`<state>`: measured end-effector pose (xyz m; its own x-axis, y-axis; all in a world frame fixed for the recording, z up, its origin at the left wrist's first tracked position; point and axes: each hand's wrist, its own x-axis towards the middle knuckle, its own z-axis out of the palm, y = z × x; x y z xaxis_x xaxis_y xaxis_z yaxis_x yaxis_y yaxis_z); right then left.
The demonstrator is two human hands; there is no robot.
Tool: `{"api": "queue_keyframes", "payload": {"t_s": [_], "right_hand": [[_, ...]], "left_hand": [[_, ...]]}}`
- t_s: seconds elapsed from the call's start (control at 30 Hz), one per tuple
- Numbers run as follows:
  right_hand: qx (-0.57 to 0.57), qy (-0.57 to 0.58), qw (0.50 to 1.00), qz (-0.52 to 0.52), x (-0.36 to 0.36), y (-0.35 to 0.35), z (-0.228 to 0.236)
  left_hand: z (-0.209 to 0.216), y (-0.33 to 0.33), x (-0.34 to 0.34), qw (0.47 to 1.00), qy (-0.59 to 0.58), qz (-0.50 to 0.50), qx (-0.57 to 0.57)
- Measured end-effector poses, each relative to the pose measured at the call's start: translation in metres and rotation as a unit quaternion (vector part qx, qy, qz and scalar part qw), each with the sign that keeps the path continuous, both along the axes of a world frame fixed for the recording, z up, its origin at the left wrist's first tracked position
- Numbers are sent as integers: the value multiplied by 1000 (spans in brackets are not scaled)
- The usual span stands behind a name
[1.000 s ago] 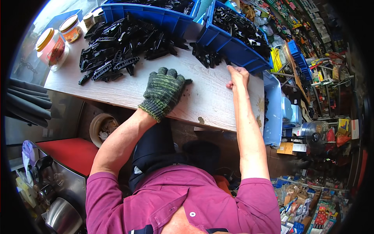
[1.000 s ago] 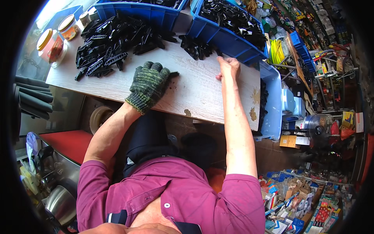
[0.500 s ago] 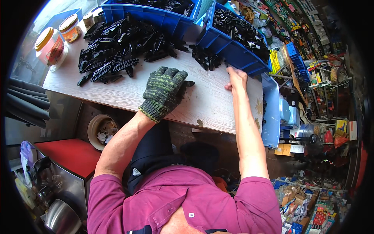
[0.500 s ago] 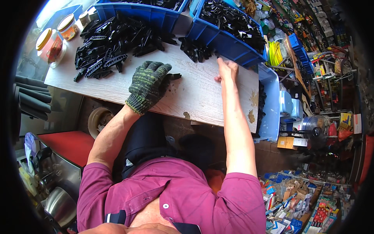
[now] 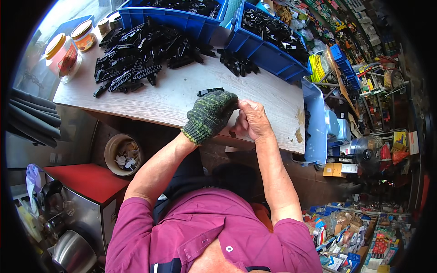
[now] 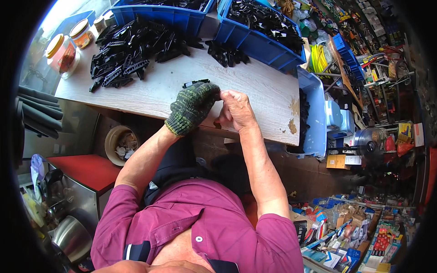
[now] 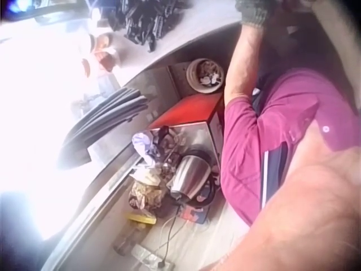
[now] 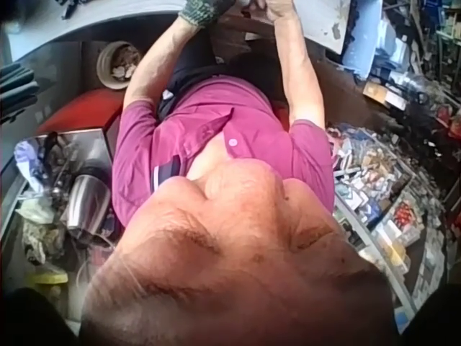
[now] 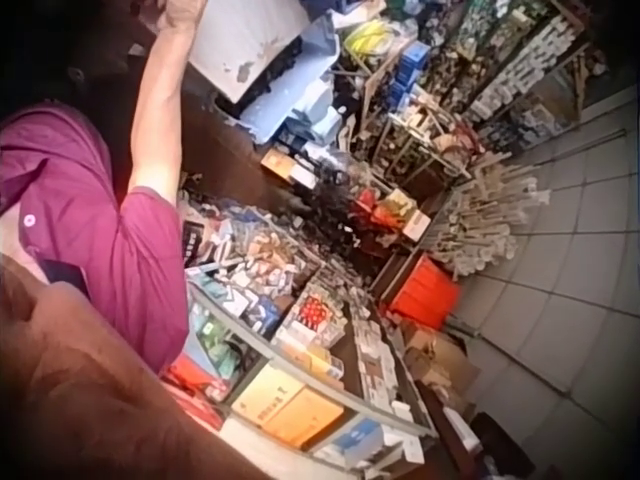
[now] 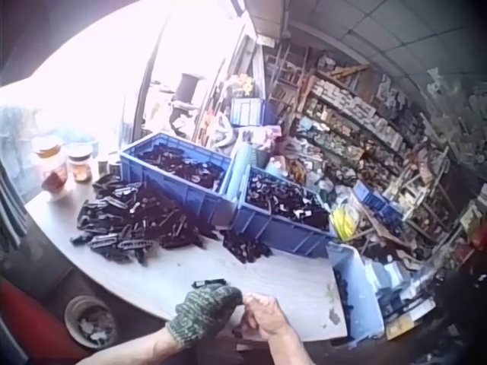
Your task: Manually assembling or processing small black plastic components on a workbench.
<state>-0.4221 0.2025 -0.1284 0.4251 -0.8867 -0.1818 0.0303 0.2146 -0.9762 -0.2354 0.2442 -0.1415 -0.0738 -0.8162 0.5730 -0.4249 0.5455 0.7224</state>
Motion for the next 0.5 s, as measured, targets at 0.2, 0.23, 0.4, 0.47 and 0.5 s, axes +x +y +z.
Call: {"api": "queue_keyframes", "payload": {"t_s": [0.2,0.23,0.4,0.47,0.5], "right_hand": [[-31,38,998,-26,12,12,2],[-42,43,997,-41,16,14,2],[-53,68,995,-41,22,19,6],[-63,49,995,-62,23,22,6],[-81,59,993,-58,25,24,6]], "left_hand": [[-4,8,-11,985,115,87,99],[-5,7,-11,981,131,99,108],[-11,-7,-3,969,148,83,178],[-8,-6,0,963,153,66,210],[-7,-3,1,973,134,71,175]]}}
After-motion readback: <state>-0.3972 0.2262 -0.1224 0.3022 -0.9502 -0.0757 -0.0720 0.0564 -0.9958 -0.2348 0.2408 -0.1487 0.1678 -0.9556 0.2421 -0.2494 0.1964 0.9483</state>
